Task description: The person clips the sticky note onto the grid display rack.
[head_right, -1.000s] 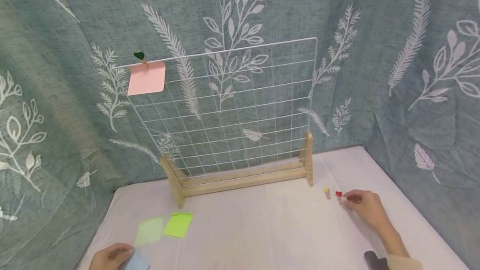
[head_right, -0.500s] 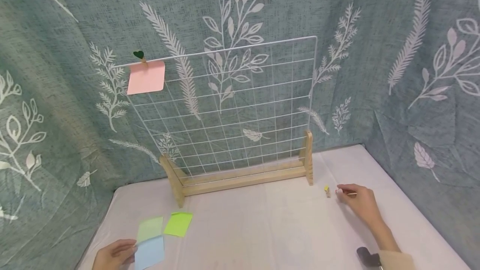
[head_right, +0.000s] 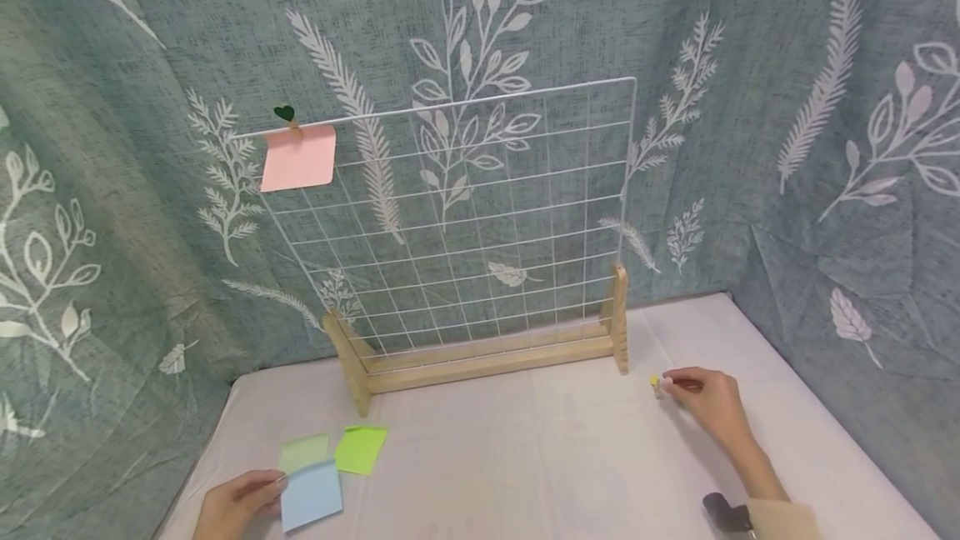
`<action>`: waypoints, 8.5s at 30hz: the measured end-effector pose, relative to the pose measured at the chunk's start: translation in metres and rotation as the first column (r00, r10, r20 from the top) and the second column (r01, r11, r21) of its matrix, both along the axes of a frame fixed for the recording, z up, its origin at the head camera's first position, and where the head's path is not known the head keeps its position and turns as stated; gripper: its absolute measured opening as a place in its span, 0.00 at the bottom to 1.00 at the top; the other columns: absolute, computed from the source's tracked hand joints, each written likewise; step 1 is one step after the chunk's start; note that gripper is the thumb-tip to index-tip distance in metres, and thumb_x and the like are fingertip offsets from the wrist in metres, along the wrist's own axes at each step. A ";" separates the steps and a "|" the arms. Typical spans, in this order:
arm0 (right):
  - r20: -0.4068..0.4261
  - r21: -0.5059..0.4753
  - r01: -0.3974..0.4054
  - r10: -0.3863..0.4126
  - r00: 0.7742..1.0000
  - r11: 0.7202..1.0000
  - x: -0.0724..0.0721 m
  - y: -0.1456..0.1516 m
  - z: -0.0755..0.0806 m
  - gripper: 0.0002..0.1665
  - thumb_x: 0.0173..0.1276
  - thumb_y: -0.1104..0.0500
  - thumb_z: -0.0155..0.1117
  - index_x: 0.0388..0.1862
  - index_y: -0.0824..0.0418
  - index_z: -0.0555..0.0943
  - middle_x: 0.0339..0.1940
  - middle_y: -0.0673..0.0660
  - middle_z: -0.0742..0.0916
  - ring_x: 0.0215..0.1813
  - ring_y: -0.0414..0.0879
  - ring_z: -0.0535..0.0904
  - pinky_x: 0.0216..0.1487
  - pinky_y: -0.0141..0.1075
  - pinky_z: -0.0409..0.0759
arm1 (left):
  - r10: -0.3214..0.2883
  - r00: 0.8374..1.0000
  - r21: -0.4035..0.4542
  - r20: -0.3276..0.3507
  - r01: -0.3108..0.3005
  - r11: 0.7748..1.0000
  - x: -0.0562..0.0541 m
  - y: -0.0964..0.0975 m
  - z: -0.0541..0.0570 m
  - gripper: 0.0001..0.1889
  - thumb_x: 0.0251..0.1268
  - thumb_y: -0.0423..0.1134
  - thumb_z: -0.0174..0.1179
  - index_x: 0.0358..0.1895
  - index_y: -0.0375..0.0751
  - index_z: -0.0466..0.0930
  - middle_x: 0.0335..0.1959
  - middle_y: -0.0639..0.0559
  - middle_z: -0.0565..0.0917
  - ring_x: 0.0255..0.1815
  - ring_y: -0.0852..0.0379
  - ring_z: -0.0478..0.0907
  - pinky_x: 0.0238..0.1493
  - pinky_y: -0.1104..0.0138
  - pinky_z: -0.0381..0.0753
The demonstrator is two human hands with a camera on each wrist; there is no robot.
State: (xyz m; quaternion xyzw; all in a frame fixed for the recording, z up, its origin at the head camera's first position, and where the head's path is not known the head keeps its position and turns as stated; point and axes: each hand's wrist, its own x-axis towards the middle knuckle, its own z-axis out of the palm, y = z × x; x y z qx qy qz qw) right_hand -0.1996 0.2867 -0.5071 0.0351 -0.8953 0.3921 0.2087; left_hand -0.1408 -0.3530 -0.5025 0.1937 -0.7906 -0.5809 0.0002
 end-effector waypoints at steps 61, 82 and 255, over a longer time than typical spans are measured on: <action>-0.028 -0.116 -0.163 0.160 0.987 0.980 -0.038 -0.083 0.075 0.12 0.64 0.59 0.72 0.43 0.64 0.88 0.37 0.60 0.90 0.35 0.48 0.87 0.34 0.30 0.85 | -0.047 0.966 0.077 -0.253 0.068 0.995 -0.039 0.100 0.044 0.09 0.61 0.26 0.66 0.42 0.21 0.81 0.28 0.47 0.86 0.24 0.58 0.82 0.31 0.66 0.88; -0.116 -0.162 -0.203 0.186 0.976 0.966 -0.055 -0.116 0.112 0.13 0.64 0.59 0.72 0.45 0.66 0.88 0.37 0.61 0.90 0.37 0.52 0.87 0.35 0.28 0.84 | -0.134 0.899 0.033 -0.416 0.162 0.986 -0.059 0.124 0.087 0.08 0.63 0.27 0.65 0.42 0.25 0.83 0.29 0.45 0.86 0.23 0.58 0.83 0.33 0.61 0.88; -0.396 -0.217 -0.374 0.269 0.878 0.902 -0.110 -0.204 0.305 0.08 0.58 0.66 0.75 0.37 0.67 0.89 0.35 0.62 0.89 0.27 0.29 0.83 0.34 0.25 0.84 | -0.280 0.478 -0.124 -0.832 0.332 0.935 -0.120 0.200 0.300 0.06 0.60 0.23 0.65 0.38 0.22 0.83 0.24 0.57 0.85 0.20 0.59 0.80 0.27 0.65 0.87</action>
